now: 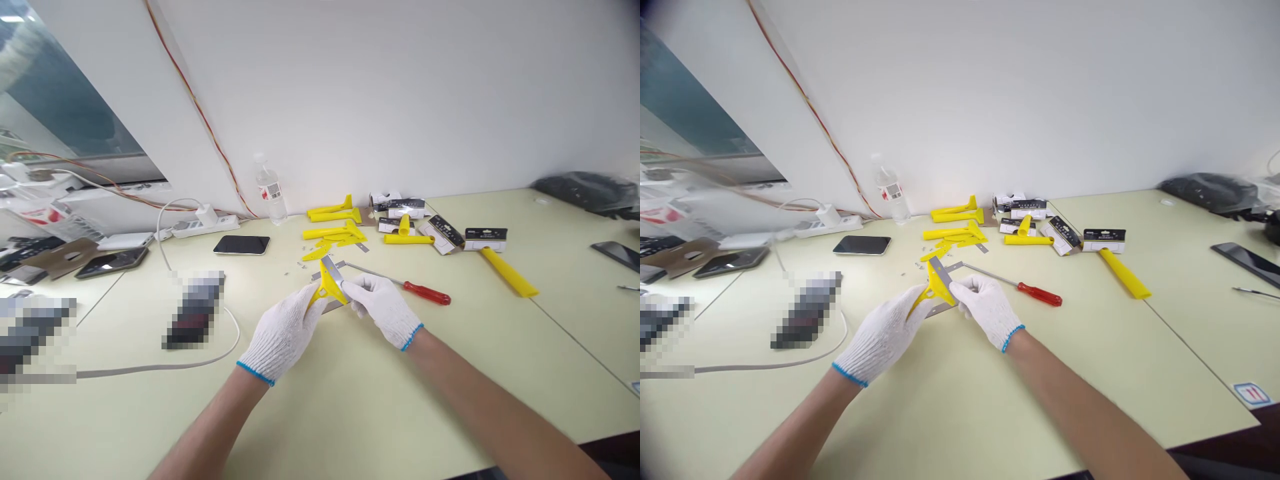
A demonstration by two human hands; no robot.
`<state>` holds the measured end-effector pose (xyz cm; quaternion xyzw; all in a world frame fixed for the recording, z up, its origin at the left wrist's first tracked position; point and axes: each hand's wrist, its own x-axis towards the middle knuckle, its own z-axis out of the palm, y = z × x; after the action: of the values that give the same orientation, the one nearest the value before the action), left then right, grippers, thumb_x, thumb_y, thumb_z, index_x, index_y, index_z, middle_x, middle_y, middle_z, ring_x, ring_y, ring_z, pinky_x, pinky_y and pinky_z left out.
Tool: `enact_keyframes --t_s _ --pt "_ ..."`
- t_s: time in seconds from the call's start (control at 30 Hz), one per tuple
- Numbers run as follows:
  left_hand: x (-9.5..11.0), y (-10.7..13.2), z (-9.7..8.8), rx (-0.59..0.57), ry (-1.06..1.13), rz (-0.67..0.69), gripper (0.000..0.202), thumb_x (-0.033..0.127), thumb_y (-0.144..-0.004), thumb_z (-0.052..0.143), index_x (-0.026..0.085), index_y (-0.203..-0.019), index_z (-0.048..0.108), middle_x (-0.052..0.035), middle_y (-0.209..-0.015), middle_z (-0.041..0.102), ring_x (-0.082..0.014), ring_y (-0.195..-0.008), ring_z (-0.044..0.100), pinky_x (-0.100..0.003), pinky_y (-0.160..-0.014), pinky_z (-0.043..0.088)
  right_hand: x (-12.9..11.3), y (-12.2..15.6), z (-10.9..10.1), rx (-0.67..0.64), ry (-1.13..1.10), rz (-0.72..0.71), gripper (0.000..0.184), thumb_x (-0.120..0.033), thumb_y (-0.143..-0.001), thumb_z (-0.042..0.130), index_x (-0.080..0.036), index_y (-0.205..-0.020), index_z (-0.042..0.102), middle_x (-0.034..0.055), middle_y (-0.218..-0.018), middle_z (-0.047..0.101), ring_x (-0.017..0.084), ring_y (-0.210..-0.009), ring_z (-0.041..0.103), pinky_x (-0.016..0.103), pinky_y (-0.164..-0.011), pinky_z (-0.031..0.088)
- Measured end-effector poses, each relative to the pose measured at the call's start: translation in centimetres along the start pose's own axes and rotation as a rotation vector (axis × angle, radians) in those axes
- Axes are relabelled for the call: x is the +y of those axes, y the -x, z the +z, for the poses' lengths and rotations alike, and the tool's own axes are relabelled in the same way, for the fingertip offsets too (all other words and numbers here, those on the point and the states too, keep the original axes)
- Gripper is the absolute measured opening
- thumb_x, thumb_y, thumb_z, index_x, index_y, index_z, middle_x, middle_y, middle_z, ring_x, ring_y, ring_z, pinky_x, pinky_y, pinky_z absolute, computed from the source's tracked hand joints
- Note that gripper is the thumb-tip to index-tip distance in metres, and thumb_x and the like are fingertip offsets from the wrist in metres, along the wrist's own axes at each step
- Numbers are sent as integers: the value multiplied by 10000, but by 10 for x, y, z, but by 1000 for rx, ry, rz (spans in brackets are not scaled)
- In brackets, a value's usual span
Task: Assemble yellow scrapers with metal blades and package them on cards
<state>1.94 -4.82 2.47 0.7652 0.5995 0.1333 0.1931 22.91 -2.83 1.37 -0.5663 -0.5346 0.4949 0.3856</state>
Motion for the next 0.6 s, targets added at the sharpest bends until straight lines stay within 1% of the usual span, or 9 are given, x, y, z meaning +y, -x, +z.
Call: enact_keyframes --t_s 0.07,0.2,0.4,0.6 --pt "0 0 1 -5 -4 -8 399 481 -1081 344 287 -1302 613 -35 -1096 753 -244 -921 711 -328 -734 435 1 1 3 14 13 -4 401 -585 -865 659 -214 -739 573 18 -635 618 149 -575 530 307 -579 444" --pt "-1 0 2 27 -6 -14 397 465 -1082 355 278 -1325 606 -42 -1088 752 -249 -949 714 -334 -761 432 1 3 7 34 43 -6 353 -543 -869 652 -222 -749 567 10 -642 621 155 -582 542 309 -585 443" --pt "0 -1 1 -10 26 19 395 459 -1083 340 291 -1292 629 -23 -1149 745 -237 -965 702 -330 -756 433 -1 0 1 9 101 2 296 -499 -836 692 -219 -776 618 12 -618 641 158 -564 552 304 -569 444" --pt "1 0 -1 -14 32 11 383 453 -1078 351 293 -1296 622 -23 -1163 742 -241 -979 696 -339 -792 449 -4 0 -4 -29 118 5 315 -509 -845 675 -211 -759 620 24 -620 649 158 -569 568 295 -559 452"
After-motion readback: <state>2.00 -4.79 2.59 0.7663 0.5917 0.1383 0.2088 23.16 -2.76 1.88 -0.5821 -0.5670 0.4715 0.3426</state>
